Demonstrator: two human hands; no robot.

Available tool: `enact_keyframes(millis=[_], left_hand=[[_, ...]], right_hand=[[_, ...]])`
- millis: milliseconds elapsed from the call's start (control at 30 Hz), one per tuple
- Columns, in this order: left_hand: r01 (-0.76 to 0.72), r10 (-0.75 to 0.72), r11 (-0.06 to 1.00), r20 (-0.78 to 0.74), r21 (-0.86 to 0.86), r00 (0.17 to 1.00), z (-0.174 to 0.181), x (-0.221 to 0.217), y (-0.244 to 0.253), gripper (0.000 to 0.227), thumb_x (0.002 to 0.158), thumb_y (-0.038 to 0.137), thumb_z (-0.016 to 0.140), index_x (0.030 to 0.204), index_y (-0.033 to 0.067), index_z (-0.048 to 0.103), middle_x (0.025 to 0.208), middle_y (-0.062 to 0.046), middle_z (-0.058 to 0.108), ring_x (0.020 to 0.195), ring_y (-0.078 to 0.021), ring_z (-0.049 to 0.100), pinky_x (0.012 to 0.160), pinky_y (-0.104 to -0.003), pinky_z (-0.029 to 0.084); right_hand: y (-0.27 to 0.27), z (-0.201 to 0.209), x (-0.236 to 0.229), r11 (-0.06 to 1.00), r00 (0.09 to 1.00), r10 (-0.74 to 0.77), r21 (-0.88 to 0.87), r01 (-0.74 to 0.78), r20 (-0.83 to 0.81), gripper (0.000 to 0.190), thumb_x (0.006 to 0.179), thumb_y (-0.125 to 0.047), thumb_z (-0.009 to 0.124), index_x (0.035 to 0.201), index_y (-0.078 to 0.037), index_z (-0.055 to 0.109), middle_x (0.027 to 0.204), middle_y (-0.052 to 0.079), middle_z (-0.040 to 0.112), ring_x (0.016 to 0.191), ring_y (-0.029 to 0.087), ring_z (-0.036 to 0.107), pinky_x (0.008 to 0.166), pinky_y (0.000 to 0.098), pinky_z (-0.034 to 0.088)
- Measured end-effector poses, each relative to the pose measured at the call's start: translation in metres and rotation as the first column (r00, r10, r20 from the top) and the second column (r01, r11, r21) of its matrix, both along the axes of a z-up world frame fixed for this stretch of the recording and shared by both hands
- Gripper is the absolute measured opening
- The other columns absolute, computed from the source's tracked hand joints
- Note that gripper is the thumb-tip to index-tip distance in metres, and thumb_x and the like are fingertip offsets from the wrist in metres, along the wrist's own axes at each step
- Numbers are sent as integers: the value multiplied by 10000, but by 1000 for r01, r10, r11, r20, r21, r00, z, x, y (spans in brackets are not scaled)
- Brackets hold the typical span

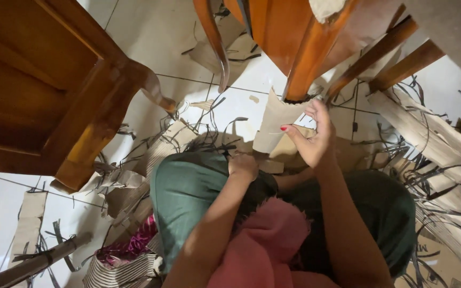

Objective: Wrapping a wooden chair leg with protective paper and securing it with plastic ties

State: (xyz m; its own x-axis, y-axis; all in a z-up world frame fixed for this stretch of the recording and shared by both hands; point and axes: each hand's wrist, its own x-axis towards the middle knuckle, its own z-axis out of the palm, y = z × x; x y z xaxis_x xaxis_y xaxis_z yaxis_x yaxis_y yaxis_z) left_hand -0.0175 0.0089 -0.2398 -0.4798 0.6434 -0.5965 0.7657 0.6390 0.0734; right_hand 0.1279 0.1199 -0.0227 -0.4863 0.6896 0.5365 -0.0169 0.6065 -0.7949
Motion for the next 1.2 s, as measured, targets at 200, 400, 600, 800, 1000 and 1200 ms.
enact_keyframes(millis=[200, 400, 600, 800, 1000, 1200], left_hand=[[28, -24, 998, -71, 58, 997, 32, 10, -3, 386, 952, 269, 467, 1090, 70, 768, 1110, -199, 751, 1114, -384, 684, 1000, -570, 461], [25, -24, 1000, 48, -16, 999, 30, -1, 8, 442, 827, 194, 684, 1216, -13, 724, 1277, -210, 681, 1258, -418, 566, 997, -512, 510], [30, -30, 1000, 70, 2, 997, 52, 9, -6, 365, 845, 144, 634, 1165, 19, 756, 1209, -181, 718, 1257, -398, 586, 957, -503, 532], [-45, 31, 935, 44, 352, 999, 114, 22, -24, 340, 1001, 277, 593, 1275, 99, 686, 1231, -149, 718, 1340, -387, 539, 1217, -628, 185], [-225, 139, 825, 201, 518, 970, 157, 18, -31, 345, 1013, 317, 538, 1102, 43, 727, 966, -221, 765, 992, -423, 724, 930, -518, 544], [-388, 257, 638, 291, 666, 922, 152, 20, -33, 246, 914, 142, 690, 1157, 100, 692, 1390, -214, 530, 1301, -509, 511, 1108, -546, 458]], right_hand=[[-12, 3, -6, 995, 986, -89, -26, 94, 144, 714, 753, -258, 976, 1353, -69, 638, 1165, 165, 717, 1148, 310, 684, 995, 429, 532], [-17, 24, -3, 998, 992, -62, -19, 65, 114, 609, 777, -216, 960, 1279, -48, 658, 1102, 179, 732, 1101, 325, 702, 984, 447, 538], [-13, 15, -5, 997, 997, -79, 12, 79, -21, 755, 749, -151, 984, 1315, 96, 549, 1141, 303, 685, 1106, 404, 680, 1012, 531, 497], [-8, 34, 1, 999, 997, 53, -5, -52, 60, 828, 775, -166, 958, 1405, 73, 476, 1210, 292, 662, 1132, 419, 673, 1034, 545, 483], [15, 59, 33, 959, 932, 274, 4, -283, 238, 726, 745, -105, 910, 1359, 65, 562, 1090, 273, 715, 972, 453, 714, 923, 610, 504], [14, 59, 42, 964, 341, 259, -219, -153, 904, 444, 791, -399, 796, 1073, -56, 810, 924, 249, 787, 950, 481, 726, 869, 529, 531]])
